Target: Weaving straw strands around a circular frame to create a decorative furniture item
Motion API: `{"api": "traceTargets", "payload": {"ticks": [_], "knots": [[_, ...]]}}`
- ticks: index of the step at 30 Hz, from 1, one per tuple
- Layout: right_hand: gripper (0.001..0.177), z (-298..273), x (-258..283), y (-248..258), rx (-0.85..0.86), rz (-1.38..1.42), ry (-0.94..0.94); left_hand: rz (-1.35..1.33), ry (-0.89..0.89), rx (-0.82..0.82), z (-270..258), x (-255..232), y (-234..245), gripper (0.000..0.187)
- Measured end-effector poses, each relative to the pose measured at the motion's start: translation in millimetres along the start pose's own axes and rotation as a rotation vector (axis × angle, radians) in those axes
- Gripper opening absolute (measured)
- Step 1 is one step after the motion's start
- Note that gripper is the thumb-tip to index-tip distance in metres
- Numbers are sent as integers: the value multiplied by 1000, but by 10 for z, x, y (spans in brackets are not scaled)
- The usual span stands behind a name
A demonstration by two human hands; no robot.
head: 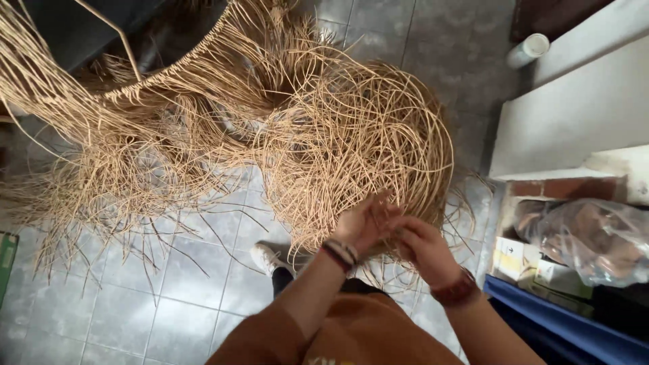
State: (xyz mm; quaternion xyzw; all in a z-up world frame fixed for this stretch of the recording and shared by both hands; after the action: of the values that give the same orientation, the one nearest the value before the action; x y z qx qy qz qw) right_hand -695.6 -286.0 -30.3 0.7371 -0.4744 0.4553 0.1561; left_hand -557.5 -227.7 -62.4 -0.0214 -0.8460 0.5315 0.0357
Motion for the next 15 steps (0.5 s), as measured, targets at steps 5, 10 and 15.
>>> {"api": "traceTargets", "payload": {"ticks": [5, 10, 15], "knots": [[12, -567, 104, 377, 263, -33, -81, 226, -307, -72, -1, -593, -404, 27], [43, -401, 599, -183, 45, -346, -139, 1091, -346, 247, -40, -123, 122, 17], [16, 145, 483, -372, 80, -71, -102, 1560, -463, 794, -135, 222, 476, 11]]}}
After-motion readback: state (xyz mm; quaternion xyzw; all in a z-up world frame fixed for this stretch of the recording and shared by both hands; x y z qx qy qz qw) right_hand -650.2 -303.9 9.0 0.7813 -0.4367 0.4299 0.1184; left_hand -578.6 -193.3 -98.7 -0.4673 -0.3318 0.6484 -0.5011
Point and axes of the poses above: each hand's wrist, its own z-axis towards the middle knuckle, its own y-axis out of the back of the hand, x = y × z, the point moved 2 cm from there along z, towards the middle knuckle
